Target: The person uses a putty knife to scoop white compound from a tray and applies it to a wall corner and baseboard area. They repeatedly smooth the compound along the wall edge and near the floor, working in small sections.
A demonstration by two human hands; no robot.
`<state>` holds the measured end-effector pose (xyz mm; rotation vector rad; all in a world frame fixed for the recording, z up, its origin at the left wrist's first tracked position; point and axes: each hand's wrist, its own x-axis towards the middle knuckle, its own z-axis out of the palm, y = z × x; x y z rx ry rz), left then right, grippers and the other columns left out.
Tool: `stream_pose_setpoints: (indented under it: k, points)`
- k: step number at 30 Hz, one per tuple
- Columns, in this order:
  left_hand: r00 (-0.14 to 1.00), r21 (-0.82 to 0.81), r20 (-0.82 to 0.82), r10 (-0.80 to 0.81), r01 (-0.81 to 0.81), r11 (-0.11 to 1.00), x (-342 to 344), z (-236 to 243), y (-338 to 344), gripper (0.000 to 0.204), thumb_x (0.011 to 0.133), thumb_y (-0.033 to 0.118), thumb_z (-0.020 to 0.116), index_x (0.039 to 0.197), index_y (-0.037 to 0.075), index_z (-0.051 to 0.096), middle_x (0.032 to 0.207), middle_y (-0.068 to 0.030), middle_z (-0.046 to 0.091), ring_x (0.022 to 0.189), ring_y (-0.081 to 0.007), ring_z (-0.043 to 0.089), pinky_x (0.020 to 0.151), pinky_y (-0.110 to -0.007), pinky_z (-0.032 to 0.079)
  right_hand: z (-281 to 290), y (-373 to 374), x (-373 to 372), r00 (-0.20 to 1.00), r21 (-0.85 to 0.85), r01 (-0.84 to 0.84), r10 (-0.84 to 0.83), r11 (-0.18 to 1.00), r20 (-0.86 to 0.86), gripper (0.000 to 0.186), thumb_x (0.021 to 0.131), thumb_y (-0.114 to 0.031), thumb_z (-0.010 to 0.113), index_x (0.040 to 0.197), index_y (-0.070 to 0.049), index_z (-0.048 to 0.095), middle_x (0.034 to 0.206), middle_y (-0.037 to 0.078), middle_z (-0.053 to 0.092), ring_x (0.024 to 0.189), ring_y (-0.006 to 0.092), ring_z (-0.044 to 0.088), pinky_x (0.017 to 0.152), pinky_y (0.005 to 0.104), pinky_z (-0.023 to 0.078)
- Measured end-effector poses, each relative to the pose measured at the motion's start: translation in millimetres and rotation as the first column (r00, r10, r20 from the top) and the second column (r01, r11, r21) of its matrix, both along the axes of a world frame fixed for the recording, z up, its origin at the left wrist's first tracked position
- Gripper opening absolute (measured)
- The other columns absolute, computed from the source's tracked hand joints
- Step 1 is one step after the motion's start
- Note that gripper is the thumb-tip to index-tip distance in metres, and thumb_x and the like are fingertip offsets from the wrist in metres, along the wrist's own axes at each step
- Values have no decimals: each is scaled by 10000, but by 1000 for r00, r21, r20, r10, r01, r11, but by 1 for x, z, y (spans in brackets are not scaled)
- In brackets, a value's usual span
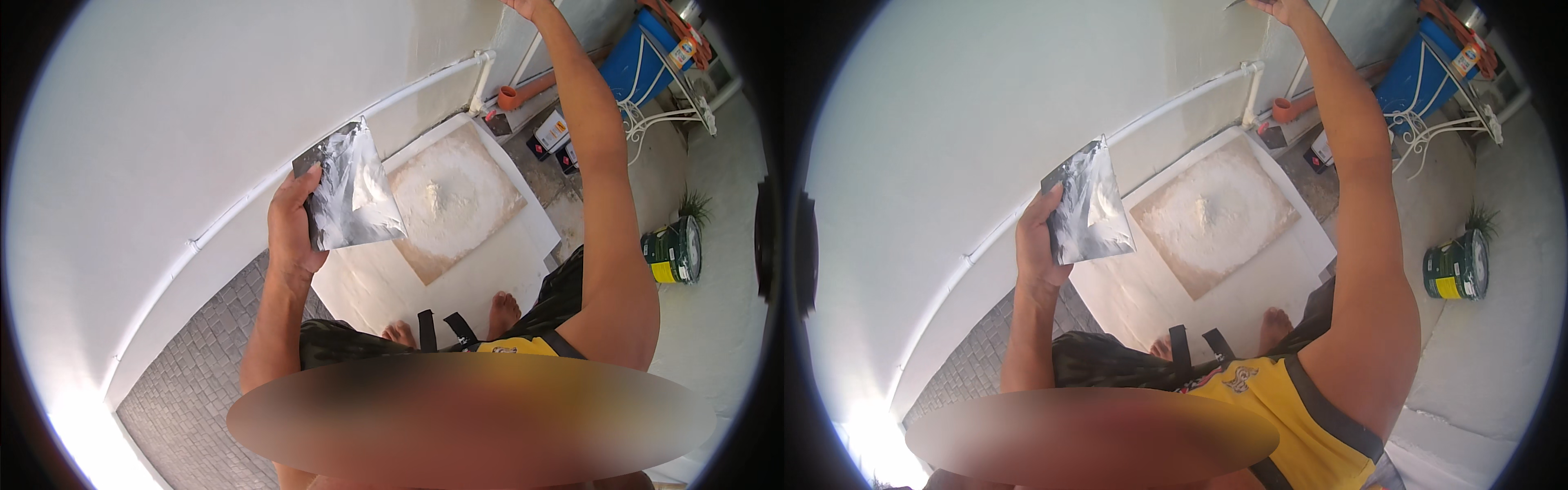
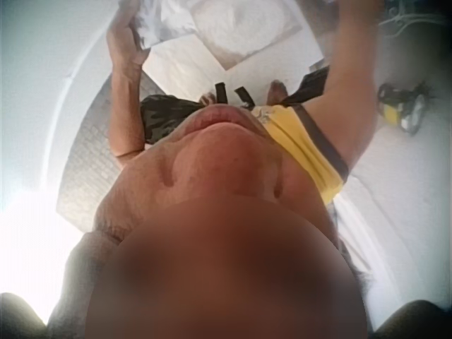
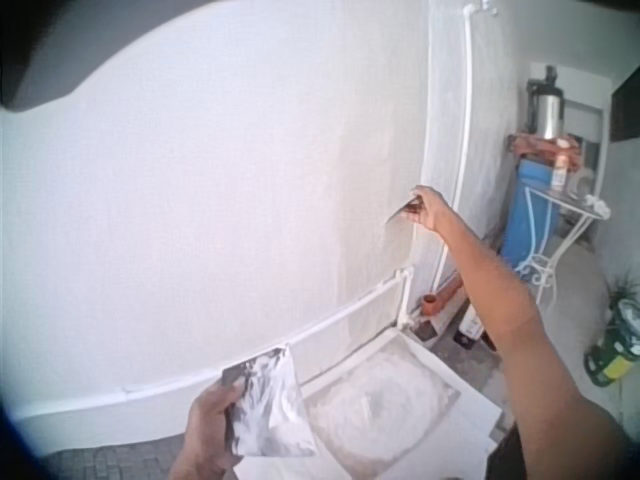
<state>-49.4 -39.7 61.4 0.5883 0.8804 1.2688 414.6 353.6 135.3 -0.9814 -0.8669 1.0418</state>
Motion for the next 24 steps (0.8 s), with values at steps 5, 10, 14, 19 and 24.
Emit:
stream_pose_setpoints:
  k: [5, 10, 14, 19, 24]
  points:
    - [999, -23, 38, 36, -35, 999, -4, -3, 4, 216, 1035, 180, 515, 1152, 17, 596, 1008, -62, 684, 836, -149, 691, 751, -317, 585, -5, -60, 17, 992, 242, -122, 122, 963, 13, 235, 939, -76, 541, 1145, 35, 530, 1120, 215, 626, 1027, 394, 670, 918, 555, 611]
    - [995, -15, 91, 34, -33, 999, 0, -3, 4, 207, 1032, 189, 532, 1124, 15, 597, 1008, -70, 685, 865, -166, 694, 766, -337, 587, -145, -118, -60, 987, -202, -68, 36, 977, -154, 290, 922, -57, 541, 1202, 17, 529, 1233, 205, 603, 1104, 387, 642, 930, 567, 590]
    - [996, -7, 84, 8, -7, 1000, 4, 0, 0, 216, 1031, 177, 536, 1156, 5, 574, 1021, -86, 684, 878, -177, 699, 790, -351, 599, -202, -98, -99, 960, -341, -35, -63, 939, -272, 253, 933, -69, 536, 1173, 10, 537, 1189, 202, 610, 1061, 354, 645, 961, 544, 580]
    - [998, 6, 68, 18, -19, 1000, 1, 4, -4, 201, 1029, 183, 556, 1124, 14, 609, 1006, -77, 704, 849, -170, 704, 770, -337, 593, -199, -65, -108, 945, -339, -184, 72, 922, -318, 303, 924, -22, 540, 1209, 29, 450, 1206, 232, 533, 1067, 443, 610, 929, 619, 596]
    - [995, 45, 96, 2, -7, 999, -6, 6, -7, 193, 1026, 176, 559, 1115, 12, 608, 997, -74, 701, 850, -168, 706, 763, -334, 594, -146, -59, -113, 978, -270, -171, 130, 947, -162, 216, 918, -28, 544, 1107, 46, 469, 1137, 263, 546, 993, 433, 623, 927, 607, 604]
